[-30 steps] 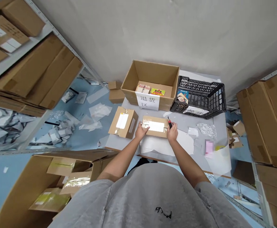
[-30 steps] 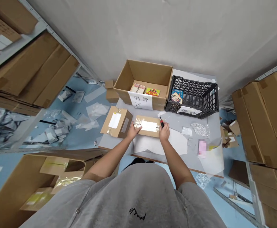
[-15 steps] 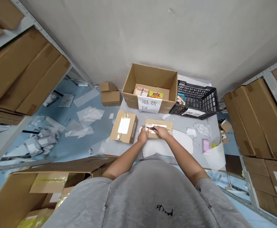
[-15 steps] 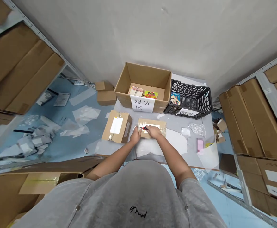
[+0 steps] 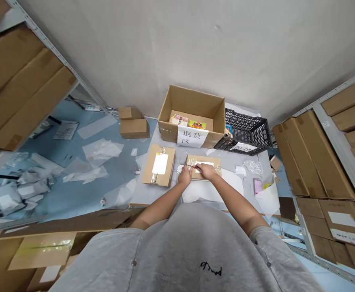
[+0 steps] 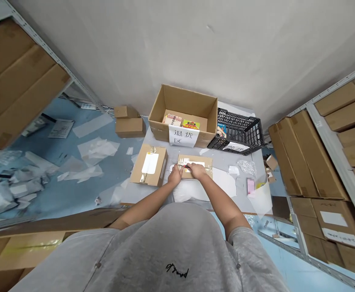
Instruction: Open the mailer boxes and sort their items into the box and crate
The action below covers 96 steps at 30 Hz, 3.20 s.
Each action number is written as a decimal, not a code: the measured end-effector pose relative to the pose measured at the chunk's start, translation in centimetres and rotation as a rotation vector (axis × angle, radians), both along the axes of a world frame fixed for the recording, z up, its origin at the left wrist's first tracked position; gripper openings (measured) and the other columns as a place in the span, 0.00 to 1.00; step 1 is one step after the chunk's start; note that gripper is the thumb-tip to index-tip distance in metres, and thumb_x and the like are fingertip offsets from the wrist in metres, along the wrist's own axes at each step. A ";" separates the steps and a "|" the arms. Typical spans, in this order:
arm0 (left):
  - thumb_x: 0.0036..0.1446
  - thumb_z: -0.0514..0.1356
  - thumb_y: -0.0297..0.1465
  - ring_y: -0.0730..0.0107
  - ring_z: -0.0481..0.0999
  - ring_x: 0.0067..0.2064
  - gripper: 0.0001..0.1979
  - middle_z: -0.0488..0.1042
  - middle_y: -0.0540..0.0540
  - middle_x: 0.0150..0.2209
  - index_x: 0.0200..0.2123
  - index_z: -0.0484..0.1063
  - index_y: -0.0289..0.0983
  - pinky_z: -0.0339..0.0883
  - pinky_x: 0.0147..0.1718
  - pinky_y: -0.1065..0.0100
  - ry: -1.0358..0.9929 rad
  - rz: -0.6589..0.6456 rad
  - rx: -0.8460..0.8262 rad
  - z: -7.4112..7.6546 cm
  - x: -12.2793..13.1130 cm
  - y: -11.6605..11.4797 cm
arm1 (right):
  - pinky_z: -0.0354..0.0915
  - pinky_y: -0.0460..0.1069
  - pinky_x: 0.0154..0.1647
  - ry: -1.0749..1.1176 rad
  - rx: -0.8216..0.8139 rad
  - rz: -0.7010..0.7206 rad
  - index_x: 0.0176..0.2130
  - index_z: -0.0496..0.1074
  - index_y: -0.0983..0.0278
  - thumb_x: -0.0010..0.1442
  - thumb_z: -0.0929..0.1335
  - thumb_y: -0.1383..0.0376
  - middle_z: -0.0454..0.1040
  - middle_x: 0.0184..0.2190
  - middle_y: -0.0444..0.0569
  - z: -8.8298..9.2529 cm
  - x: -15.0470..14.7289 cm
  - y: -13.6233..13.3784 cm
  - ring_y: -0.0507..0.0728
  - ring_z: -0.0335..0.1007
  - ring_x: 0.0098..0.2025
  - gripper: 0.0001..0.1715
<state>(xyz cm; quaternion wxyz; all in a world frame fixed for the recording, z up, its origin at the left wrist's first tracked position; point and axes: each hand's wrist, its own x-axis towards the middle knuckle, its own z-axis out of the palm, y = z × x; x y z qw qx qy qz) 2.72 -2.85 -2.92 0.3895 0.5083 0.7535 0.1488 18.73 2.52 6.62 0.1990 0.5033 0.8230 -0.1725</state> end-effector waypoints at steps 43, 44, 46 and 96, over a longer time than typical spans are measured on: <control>0.78 0.47 0.43 0.49 0.80 0.61 0.26 0.74 0.32 0.65 0.72 0.60 0.40 0.71 0.52 0.57 0.036 0.016 -0.037 2.2 0.2 0.0 | 0.69 0.53 0.54 -0.131 0.015 -0.053 0.68 0.71 0.52 0.77 0.60 0.68 0.80 0.58 0.56 1.0 4.1 -0.1 0.63 0.79 0.57 0.27; 0.78 0.48 0.43 0.48 0.79 0.61 0.26 0.74 0.32 0.65 0.73 0.60 0.40 0.71 0.52 0.57 0.031 0.013 -0.034 2.3 0.1 0.0 | 0.69 0.53 0.54 -0.132 0.017 -0.066 0.68 0.71 0.52 0.77 0.60 0.67 0.79 0.58 0.56 0.9 4.4 -0.2 0.63 0.79 0.57 0.26; 0.78 0.47 0.44 0.48 0.79 0.61 0.28 0.73 0.32 0.66 0.74 0.59 0.40 0.72 0.54 0.56 0.025 0.009 -0.031 2.4 0.1 -0.1 | 0.69 0.53 0.54 -0.136 0.020 -0.087 0.68 0.71 0.52 0.78 0.60 0.66 0.79 0.58 0.56 0.6 5.0 -0.4 0.63 0.79 0.57 0.26; 0.74 0.58 0.44 0.39 0.65 0.70 0.33 0.66 0.31 0.74 0.78 0.62 0.44 0.51 0.72 0.37 0.447 -0.870 0.515 2.4 8.7 7.9 | 0.75 0.51 0.45 0.611 0.065 -1.198 0.53 0.71 0.57 0.68 0.72 0.53 0.83 0.43 0.49 -6.0 11.9 -4.1 0.62 0.83 0.45 0.18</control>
